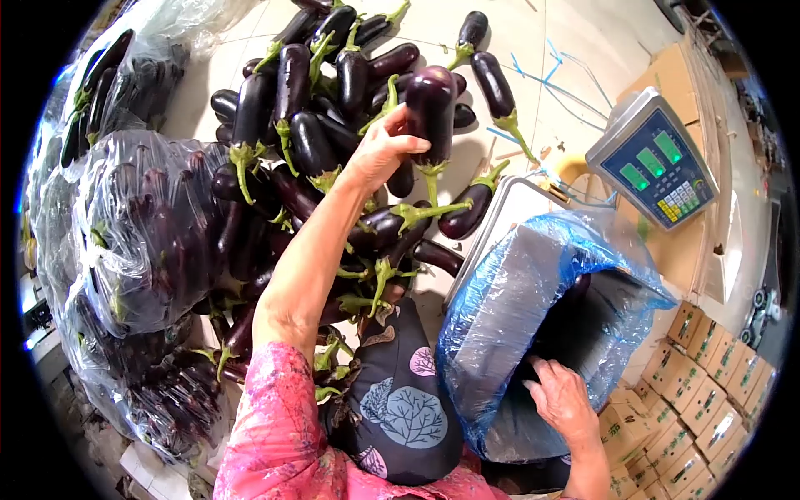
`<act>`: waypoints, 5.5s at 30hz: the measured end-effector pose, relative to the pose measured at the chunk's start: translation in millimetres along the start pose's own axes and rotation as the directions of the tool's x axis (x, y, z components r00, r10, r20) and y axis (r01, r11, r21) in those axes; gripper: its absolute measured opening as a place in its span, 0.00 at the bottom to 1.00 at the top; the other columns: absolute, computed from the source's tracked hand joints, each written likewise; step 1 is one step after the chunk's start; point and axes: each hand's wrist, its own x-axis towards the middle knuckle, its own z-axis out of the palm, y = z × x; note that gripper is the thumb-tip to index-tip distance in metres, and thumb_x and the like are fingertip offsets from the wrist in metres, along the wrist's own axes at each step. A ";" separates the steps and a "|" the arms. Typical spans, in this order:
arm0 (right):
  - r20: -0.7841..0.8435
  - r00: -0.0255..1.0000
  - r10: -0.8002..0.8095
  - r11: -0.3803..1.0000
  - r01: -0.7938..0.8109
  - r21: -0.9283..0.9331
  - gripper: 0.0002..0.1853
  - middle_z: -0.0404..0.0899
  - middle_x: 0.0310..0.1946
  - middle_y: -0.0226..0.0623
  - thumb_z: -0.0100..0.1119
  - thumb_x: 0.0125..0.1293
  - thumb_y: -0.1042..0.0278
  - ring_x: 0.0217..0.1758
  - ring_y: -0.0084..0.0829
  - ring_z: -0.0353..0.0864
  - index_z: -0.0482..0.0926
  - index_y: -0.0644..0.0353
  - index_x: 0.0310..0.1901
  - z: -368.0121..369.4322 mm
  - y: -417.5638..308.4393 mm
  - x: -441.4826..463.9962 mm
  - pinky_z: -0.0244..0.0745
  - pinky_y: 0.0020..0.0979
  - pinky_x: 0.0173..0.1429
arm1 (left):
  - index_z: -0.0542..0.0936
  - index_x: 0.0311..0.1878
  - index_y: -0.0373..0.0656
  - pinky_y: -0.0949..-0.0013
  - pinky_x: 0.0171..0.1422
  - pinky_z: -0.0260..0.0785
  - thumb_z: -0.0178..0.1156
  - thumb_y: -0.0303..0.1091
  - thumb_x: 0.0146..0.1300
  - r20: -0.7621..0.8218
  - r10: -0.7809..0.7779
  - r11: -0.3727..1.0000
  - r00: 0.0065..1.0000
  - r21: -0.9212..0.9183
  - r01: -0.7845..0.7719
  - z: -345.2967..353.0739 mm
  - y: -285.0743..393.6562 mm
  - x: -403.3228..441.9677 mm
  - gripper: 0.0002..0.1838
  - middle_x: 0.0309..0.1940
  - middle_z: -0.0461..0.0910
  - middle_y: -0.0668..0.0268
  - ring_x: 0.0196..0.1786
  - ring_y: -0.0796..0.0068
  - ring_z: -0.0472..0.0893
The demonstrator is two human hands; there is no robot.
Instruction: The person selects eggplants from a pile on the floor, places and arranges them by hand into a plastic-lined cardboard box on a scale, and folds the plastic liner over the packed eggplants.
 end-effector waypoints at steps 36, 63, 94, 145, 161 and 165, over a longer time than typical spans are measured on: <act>0.001 0.998 -0.058 0.997 0.058 -0.045 0.19 0.80 0.37 0.52 0.65 0.61 0.71 0.39 0.53 0.82 0.78 0.65 0.54 7.5 1.9 2.6 0.78 0.47 0.45 | 0.72 0.60 0.38 0.52 0.61 0.73 0.77 0.42 0.43 -0.466 -0.319 -0.057 0.825 0.879 0.474 -108.2 113.4 -370.6 0.40 0.51 0.81 0.45 0.56 0.40 0.80; 0.144 0.956 0.254 0.966 -0.259 0.018 0.19 0.82 0.44 0.54 0.65 0.62 0.69 0.47 0.58 0.81 0.80 0.62 0.55 -6.8 25.7 18.1 0.78 0.49 0.50 | 0.68 0.68 0.37 0.53 0.60 0.65 0.61 0.31 0.62 -0.171 0.187 -0.715 0.967 0.651 0.253 -100.8 -3.4 170.9 0.30 0.51 0.85 0.56 0.58 0.59 0.81; 0.026 0.993 0.116 0.990 -0.117 0.080 0.16 0.82 0.42 0.57 0.62 0.60 0.73 0.45 0.60 0.80 0.79 0.68 0.50 -1.8 10.5 12.4 0.75 0.48 0.49 | 0.69 0.68 0.35 0.59 0.58 0.81 0.69 0.43 0.61 -0.139 -0.144 0.959 0.980 -0.264 0.103 -28.1 53.8 -115.2 0.36 0.54 0.80 0.51 0.53 0.60 0.84; -0.066 0.997 0.047 0.986 -0.057 -0.155 0.20 0.82 0.50 0.59 0.57 0.66 0.73 0.53 0.61 0.79 0.76 0.64 0.60 46.1 51.2 -59.4 0.72 0.47 0.59 | 0.78 0.64 0.39 0.56 0.72 0.66 0.61 0.25 0.56 -0.739 0.544 0.354 0.397 0.631 0.690 -163.2 -31.8 -591.1 0.28 0.59 0.80 0.49 0.64 0.49 0.77; -0.068 0.997 -0.041 0.988 0.030 -0.152 0.17 0.83 0.45 0.58 0.63 0.63 0.74 0.47 0.61 0.81 0.77 0.68 0.54 34.6 13.9 -42.3 0.76 0.47 0.50 | 0.71 0.68 0.42 0.50 0.71 0.62 0.71 0.28 0.51 -0.064 0.516 0.024 0.854 0.998 0.060 -18.6 -7.1 -272.2 0.38 0.68 0.67 0.52 0.68 0.45 0.67; -0.074 0.997 -0.012 0.990 0.002 -0.144 0.18 0.83 0.45 0.57 0.62 0.64 0.73 0.47 0.60 0.81 0.77 0.66 0.55 32.5 9.5 -42.9 0.76 0.48 0.50 | 0.75 0.63 0.41 0.50 0.66 0.65 0.61 0.20 0.47 0.207 0.541 -0.084 0.815 0.978 -0.193 5.6 -15.7 -223.3 0.34 0.63 0.72 0.51 0.63 0.46 0.72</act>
